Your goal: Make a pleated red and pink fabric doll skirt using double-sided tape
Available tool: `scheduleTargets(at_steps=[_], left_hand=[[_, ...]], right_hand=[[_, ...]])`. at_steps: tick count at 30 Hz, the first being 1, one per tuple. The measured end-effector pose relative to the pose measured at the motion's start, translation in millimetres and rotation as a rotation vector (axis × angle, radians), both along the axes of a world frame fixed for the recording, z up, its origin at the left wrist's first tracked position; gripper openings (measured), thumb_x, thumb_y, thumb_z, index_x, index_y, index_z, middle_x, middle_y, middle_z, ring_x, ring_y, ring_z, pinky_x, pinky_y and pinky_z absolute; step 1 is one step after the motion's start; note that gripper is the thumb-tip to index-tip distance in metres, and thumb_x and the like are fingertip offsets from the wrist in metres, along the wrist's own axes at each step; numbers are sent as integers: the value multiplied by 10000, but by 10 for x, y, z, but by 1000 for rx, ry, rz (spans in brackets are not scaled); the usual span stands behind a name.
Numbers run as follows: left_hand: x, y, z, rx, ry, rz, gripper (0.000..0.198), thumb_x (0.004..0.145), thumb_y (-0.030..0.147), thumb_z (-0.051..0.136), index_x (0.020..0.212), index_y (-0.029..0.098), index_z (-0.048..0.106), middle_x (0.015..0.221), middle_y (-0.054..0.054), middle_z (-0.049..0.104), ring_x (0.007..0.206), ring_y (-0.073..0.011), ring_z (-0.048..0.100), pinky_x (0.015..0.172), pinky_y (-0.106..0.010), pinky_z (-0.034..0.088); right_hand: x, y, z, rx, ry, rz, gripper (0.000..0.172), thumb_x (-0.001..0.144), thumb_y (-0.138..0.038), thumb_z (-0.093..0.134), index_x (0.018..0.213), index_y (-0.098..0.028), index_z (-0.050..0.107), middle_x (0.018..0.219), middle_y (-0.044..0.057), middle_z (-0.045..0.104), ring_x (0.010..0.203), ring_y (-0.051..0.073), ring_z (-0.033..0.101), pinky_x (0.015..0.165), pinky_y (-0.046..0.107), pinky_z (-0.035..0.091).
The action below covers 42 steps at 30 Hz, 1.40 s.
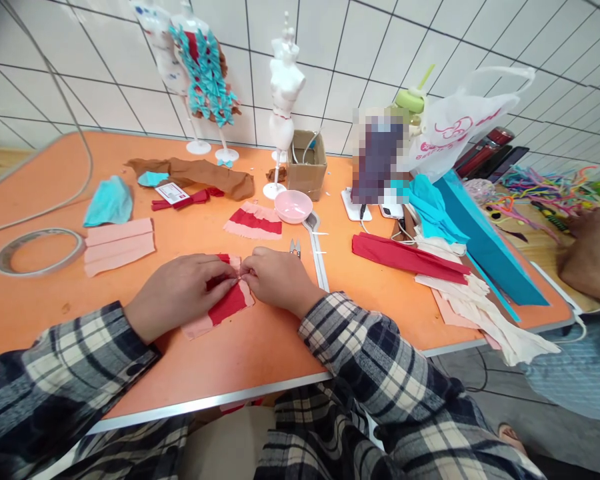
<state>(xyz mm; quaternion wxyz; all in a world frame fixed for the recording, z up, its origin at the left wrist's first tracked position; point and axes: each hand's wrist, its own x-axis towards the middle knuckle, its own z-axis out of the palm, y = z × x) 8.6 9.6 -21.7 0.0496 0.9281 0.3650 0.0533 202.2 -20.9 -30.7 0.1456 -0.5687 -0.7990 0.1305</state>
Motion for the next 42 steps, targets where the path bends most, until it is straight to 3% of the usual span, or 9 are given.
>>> scheduleTargets(at_steps=[7, 12, 18, 22, 29, 42], left_hand=[[-66, 65, 64, -23, 59, 5, 323, 927, 405, 429, 817, 219, 669, 800, -48, 697, 756, -225, 630, 660, -332, 399], [-197, 129, 110, -155, 49, 58, 256, 850, 406, 481, 786, 235, 661, 804, -35, 703, 695, -213, 615, 609, -317, 368], [-400, 252, 100, -300, -23, 107, 204, 751, 395, 537, 744, 253, 683, 741, -9, 703, 644, -203, 601, 587, -305, 359], [-490, 290, 78, -386, -48, 126, 234, 721, 452, 562, 726, 261, 696, 701, -4, 703, 601, -197, 581, 555, -299, 342], [-550, 316, 20, -389, -55, 136, 247, 711, 483, 575, 706, 265, 689, 687, -8, 702, 600, -205, 584, 546, -302, 327], [-558, 339, 54, -373, 44, 163, 288, 710, 532, 573, 743, 264, 676, 753, -7, 707, 674, -217, 608, 570, -300, 346]], right_hand=[[-92, 92, 89, -148, -58, -82, 154, 795, -203, 548, 781, -223, 700, 861, 13, 695, 773, 165, 591, 605, 265, 332], [-195, 170, 236, -248, -163, -134, 191, 752, -186, 557, 829, -198, 731, 898, 71, 740, 776, 200, 634, 601, 268, 380], [-218, 273, 372, -374, -218, -95, 230, 736, -193, 561, 874, -187, 746, 984, 104, 744, 836, 229, 659, 629, 282, 435], [-224, 304, 375, -403, -236, -111, 274, 726, -215, 568, 935, -194, 744, 1036, 109, 739, 870, 250, 663, 662, 308, 461], [-252, 286, 368, -389, -281, -112, 249, 759, -229, 564, 919, -179, 747, 1034, 132, 741, 862, 251, 670, 643, 296, 457], [-238, 381, 331, -421, -265, -75, 236, 679, -248, 599, 852, -161, 733, 904, 109, 746, 733, 213, 665, 562, 256, 426]])
